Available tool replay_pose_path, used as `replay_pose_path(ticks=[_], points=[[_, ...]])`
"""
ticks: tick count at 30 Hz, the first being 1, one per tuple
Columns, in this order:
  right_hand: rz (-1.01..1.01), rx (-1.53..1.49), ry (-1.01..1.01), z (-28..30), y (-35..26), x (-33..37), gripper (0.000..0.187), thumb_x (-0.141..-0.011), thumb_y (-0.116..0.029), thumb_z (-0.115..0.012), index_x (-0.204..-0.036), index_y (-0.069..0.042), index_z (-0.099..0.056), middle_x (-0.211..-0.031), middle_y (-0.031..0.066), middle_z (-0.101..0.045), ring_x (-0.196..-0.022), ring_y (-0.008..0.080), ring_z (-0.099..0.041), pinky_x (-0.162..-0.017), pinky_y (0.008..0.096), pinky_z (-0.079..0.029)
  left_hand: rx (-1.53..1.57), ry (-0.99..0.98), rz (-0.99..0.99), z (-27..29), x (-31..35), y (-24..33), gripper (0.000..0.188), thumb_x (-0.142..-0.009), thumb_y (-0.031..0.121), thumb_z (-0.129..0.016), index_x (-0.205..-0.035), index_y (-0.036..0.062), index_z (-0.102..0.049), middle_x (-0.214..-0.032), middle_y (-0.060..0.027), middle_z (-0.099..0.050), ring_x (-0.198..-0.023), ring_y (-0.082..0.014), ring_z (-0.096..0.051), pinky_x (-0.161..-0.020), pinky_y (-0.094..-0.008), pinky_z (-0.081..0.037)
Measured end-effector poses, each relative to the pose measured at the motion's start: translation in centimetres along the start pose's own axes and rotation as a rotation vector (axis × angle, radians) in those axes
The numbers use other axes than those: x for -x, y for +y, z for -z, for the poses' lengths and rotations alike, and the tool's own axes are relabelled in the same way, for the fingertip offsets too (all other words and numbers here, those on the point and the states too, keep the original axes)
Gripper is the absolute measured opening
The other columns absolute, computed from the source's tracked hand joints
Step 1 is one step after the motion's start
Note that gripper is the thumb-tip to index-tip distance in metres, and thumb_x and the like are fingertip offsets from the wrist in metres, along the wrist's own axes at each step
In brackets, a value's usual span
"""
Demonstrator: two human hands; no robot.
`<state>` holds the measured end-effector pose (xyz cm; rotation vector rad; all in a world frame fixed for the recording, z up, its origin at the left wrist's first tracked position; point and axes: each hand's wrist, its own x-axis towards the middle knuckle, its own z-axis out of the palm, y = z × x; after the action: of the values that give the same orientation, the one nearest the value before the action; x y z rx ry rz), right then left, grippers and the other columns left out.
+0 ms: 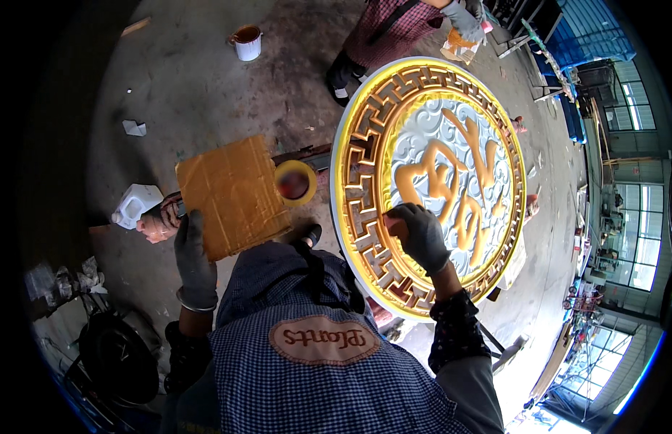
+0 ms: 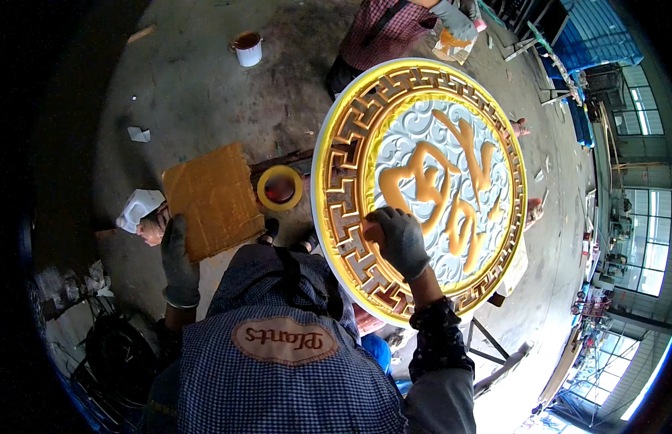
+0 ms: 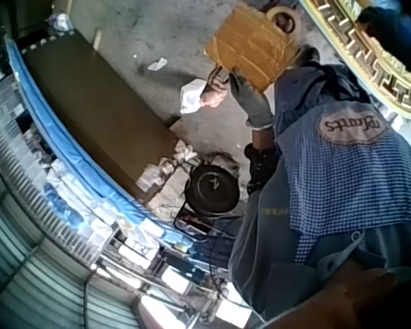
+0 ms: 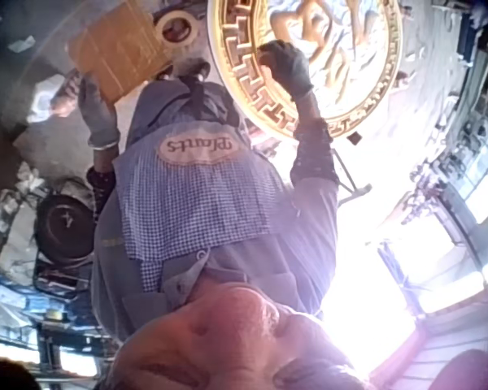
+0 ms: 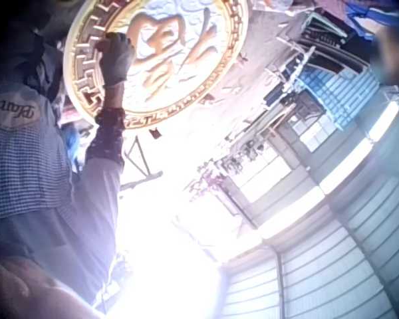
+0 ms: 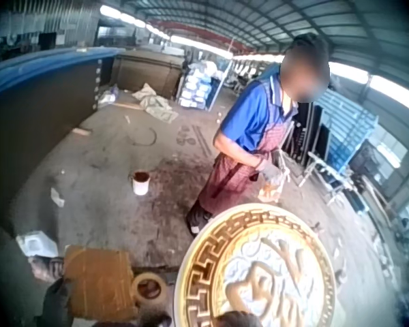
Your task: The person rubs gold leaf onto a large circular decorative plaque featuring a raised Chinese character and geometric border. They repeatedly apply gold leaf from a small square sheet using a pink sponge, working around the border and the central character. Another person is visible nearby, also working on the same plaque.
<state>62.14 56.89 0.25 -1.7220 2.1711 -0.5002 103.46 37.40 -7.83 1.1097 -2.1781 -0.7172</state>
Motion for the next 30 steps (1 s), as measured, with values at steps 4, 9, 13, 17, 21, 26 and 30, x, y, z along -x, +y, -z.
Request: replay_pose_path(ticks=[4, 9, 13, 17, 21, 26, 30], points=[[-0.018, -0.039, 0.115, -1.2, 1.1, -2.9, 0.018, -0.086, -0.016, -0.071, -0.102, -0.008, -0.071, -0.097, 0.0131, -0.070, -0.089, 0.0363, -0.068, -0.079, 0.0448, -0.054, 0.223, -0.005, 0.210, 0.1, -0.3, -0.1, 0.052, -0.098, -0.004, -0.054, -0.149, 0.0041, -0.050, -0.146, -0.0214, -0.055, -0.132, -0.0369, -0.056, -0.111, -0.0433, -0.044], [0.027, 0.052, 0.123, -2.1, 1.7, -6.9, 0.017, -0.084, -0.009, -0.070, -0.101, -0.007, -0.070, -0.094, 0.0143, -0.070, -0.088, 0.0364, -0.068, -0.076, 0.0445, -0.054, 0.031, 0.040, 0.028, 0.4, -0.5, 0.8, 0.038, -0.110, 0.010, -0.041, -0.146, 0.0043, -0.051, -0.137, -0.0260, -0.059, -0.119, -0.0369, -0.062, -0.101, -0.0399, -0.049], [0.062, 0.116, 0.081, -3.4, 3.1, -8.3, 0.015, -0.081, -0.012, -0.071, -0.095, -0.009, -0.067, -0.091, 0.0126, -0.067, -0.085, 0.0364, -0.068, -0.071, 0.0485, -0.053, 0.031, 0.064, -0.019, 0.5, -0.9, 1.4, 0.037, -0.111, 0.012, -0.041, -0.145, 0.0038, -0.052, -0.135, -0.0256, -0.060, -0.119, -0.0356, -0.062, -0.101, -0.0384, -0.049], [0.097, 0.191, -0.055, -3.5, 2.7, -6.5, 0.020, -0.077, -0.007, -0.069, -0.096, -0.011, -0.067, -0.089, 0.0106, -0.067, -0.083, 0.0359, -0.067, -0.070, 0.0479, -0.052, 0.285, 0.063, 0.179, 0.8, -0.6, 1.6, 0.037, -0.110, 0.013, -0.043, -0.144, 0.0024, -0.052, -0.133, -0.0259, -0.060, -0.118, -0.0359, -0.062, -0.101, -0.0379, -0.049], [0.088, 0.112, -0.214, -2.5, 1.6, -2.7, 0.026, -0.074, -0.006, -0.071, -0.100, -0.012, -0.069, -0.090, 0.0090, -0.068, -0.085, 0.0352, -0.067, -0.074, 0.0465, -0.052, 0.369, 0.057, 0.249, 0.5, -0.5, 1.4, 0.043, -0.105, 0.004, -0.048, -0.148, -0.0001, -0.048, -0.134, -0.0268, -0.059, -0.118, -0.0393, -0.062, -0.101, -0.0404, -0.049], [-0.025, 0.027, 0.027, 0.9, -0.6, -4.5, 0.012, -0.089, -0.016, -0.070, -0.099, -0.010, -0.072, -0.090, 0.0132, -0.069, -0.084, 0.0341, -0.069, -0.073, 0.0427, -0.054, -0.158, 0.040, -0.105, 0.6, 0.1, -0.5, 0.055, -0.096, -0.003, -0.056, -0.150, -0.0007, -0.046, -0.142, -0.0256, -0.056, -0.128, -0.0408, -0.057, -0.108, -0.0441, -0.045], [0.028, 0.062, 0.068, -1.3, 1.0, -6.8, 0.012, -0.088, -0.017, -0.071, -0.097, -0.009, -0.072, -0.088, 0.0135, -0.069, -0.082, 0.0349, -0.069, -0.072, 0.0442, -0.054, -0.087, 0.019, -0.063, 0.7, -0.4, -0.8, 0.056, -0.094, -0.003, -0.058, -0.149, -0.0012, -0.047, -0.145, -0.0248, -0.055, -0.134, -0.0402, -0.054, -0.112, -0.0448, -0.043]])
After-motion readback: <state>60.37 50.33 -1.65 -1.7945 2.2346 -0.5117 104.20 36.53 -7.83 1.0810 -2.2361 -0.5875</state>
